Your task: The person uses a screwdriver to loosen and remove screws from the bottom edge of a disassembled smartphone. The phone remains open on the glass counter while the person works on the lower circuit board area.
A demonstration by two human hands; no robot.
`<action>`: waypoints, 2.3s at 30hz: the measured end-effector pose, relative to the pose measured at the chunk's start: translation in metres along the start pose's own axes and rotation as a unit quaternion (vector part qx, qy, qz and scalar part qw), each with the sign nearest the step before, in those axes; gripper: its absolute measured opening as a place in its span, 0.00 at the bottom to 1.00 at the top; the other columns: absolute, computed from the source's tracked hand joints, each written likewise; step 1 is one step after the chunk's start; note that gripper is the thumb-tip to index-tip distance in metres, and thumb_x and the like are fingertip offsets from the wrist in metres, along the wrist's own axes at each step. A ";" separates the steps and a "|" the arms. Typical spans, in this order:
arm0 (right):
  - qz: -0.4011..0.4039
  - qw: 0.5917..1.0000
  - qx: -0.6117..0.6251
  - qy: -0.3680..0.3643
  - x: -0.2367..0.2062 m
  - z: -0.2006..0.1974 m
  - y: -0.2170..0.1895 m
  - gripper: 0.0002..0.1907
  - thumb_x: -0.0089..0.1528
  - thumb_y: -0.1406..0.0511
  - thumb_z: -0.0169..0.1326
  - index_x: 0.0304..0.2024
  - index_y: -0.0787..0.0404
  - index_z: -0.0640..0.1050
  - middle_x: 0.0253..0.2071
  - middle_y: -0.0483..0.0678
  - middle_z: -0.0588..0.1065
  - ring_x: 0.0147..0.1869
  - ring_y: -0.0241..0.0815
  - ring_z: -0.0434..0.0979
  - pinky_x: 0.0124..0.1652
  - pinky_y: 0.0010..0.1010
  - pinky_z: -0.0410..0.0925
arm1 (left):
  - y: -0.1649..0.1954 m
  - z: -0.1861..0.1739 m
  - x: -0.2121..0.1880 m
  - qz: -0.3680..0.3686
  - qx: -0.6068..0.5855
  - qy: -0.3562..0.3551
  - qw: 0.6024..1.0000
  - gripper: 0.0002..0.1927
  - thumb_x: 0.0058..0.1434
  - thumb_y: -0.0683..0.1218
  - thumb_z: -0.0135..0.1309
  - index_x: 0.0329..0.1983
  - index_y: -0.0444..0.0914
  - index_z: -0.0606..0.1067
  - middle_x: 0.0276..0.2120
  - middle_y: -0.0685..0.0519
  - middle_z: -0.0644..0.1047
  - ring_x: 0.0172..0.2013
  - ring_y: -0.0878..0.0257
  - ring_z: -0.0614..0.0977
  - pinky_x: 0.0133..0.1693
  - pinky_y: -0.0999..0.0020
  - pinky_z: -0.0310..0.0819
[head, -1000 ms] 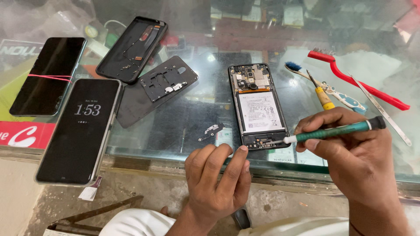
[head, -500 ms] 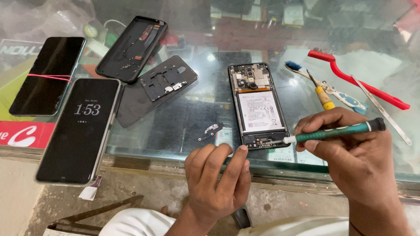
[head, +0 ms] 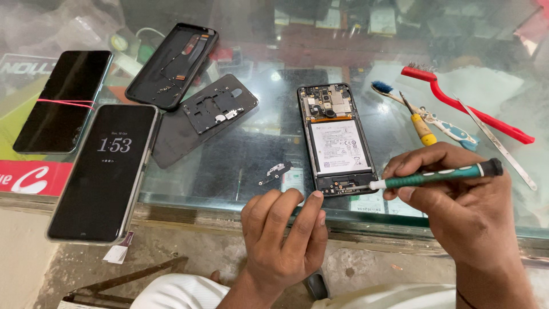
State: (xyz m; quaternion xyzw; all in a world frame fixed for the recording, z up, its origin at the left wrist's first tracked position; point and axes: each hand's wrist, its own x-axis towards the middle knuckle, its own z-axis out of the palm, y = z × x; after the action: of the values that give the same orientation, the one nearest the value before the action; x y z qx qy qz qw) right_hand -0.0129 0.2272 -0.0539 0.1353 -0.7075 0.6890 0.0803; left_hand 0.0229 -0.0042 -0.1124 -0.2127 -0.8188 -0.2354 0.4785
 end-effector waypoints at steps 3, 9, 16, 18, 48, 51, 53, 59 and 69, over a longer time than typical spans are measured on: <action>-0.002 1.000 0.004 -0.003 0.000 -0.001 0.000 0.11 0.54 0.83 0.53 0.39 0.73 0.76 0.41 0.60 0.79 0.43 0.46 0.81 0.45 0.34 0.77 | 0.001 -0.001 0.001 -0.002 0.002 -0.001 1.000 0.12 0.68 0.46 0.56 0.51 0.38 0.80 0.44 0.51 0.76 0.48 0.57 0.74 0.50 0.58 0.67; -0.014 1.000 0.005 -0.009 0.001 0.001 -0.002 0.11 0.54 0.82 0.54 0.39 0.73 0.76 0.41 0.60 0.79 0.43 0.46 0.81 0.46 0.35 0.78 | 0.001 -0.002 0.001 -0.001 0.005 -0.003 1.000 0.12 0.67 0.46 0.56 0.51 0.38 0.80 0.44 0.51 0.76 0.48 0.56 0.74 0.50 0.57 0.67; 0.011 0.999 -0.028 0.021 -0.002 0.003 -0.009 0.12 0.52 0.84 0.52 0.36 0.72 0.77 0.41 0.61 0.79 0.43 0.46 0.82 0.45 0.34 0.77 | 0.001 0.001 0.000 -0.007 -0.003 -0.004 1.000 0.12 0.67 0.47 0.56 0.51 0.39 0.80 0.44 0.51 0.76 0.48 0.57 0.74 0.50 0.58 0.66; 0.022 0.998 -0.046 0.032 -0.003 0.004 -0.011 0.12 0.51 0.84 0.52 0.36 0.72 0.77 0.40 0.62 0.80 0.43 0.46 0.82 0.45 0.34 0.78 | 0.001 0.002 -0.001 -0.007 -0.005 -0.004 1.000 0.12 0.67 0.47 0.56 0.51 0.39 0.80 0.44 0.52 0.76 0.48 0.57 0.74 0.50 0.58 0.66; -0.033 0.998 -0.053 0.005 -0.009 -0.007 -0.004 0.14 0.47 0.83 0.57 0.35 0.69 0.79 0.43 0.61 0.80 0.50 0.47 0.83 0.48 0.33 0.77 | 0.000 0.004 -0.002 0.002 -0.004 -0.006 1.000 0.12 0.68 0.47 0.56 0.52 0.39 0.80 0.44 0.51 0.75 0.48 0.57 0.74 0.50 0.58 0.67; -0.053 0.997 -0.054 -0.007 -0.009 -0.007 -0.003 0.13 0.47 0.82 0.58 0.34 0.69 0.79 0.43 0.61 0.80 0.49 0.47 0.83 0.49 0.33 0.76 | 0.000 0.004 -0.002 0.001 -0.005 -0.009 1.000 0.12 0.68 0.47 0.56 0.52 0.38 0.80 0.45 0.51 0.75 0.48 0.57 0.74 0.50 0.58 0.67; -0.055 0.997 -0.054 -0.010 -0.011 -0.007 -0.004 0.13 0.47 0.82 0.59 0.33 0.69 0.79 0.42 0.61 0.80 0.48 0.47 0.83 0.48 0.33 0.76 | 0.001 0.003 -0.002 0.002 -0.004 -0.008 1.000 0.12 0.68 0.47 0.56 0.52 0.38 0.80 0.45 0.51 0.75 0.48 0.57 0.74 0.50 0.58 0.67; -0.094 0.992 -0.066 0.057 -0.025 -0.002 -0.007 0.11 0.50 0.82 0.55 0.34 0.69 0.79 0.42 0.60 0.79 0.47 0.48 0.83 0.49 0.31 0.77 | 0.001 0.002 0.000 0.005 0.000 -0.005 1.000 0.12 0.67 0.46 0.56 0.52 0.38 0.80 0.45 0.51 0.75 0.48 0.56 0.74 0.50 0.58 0.67; -0.084 0.966 -0.192 0.150 -0.050 0.026 -0.014 0.12 0.49 0.80 0.59 0.32 0.65 0.74 0.42 0.56 0.79 0.48 0.47 0.84 0.46 0.30 0.78 | 0.000 0.004 -0.002 0.008 0.009 0.000 1.000 0.13 0.67 0.46 0.57 0.52 0.38 0.80 0.46 0.50 0.75 0.49 0.55 0.74 0.50 0.57 0.68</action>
State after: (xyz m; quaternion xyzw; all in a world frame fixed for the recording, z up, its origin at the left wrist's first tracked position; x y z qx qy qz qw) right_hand 0.0403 0.2050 -0.0568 0.0713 -0.7923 0.5436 0.2675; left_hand 0.0209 -0.0022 -0.1159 -0.2154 -0.8190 -0.2244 0.4821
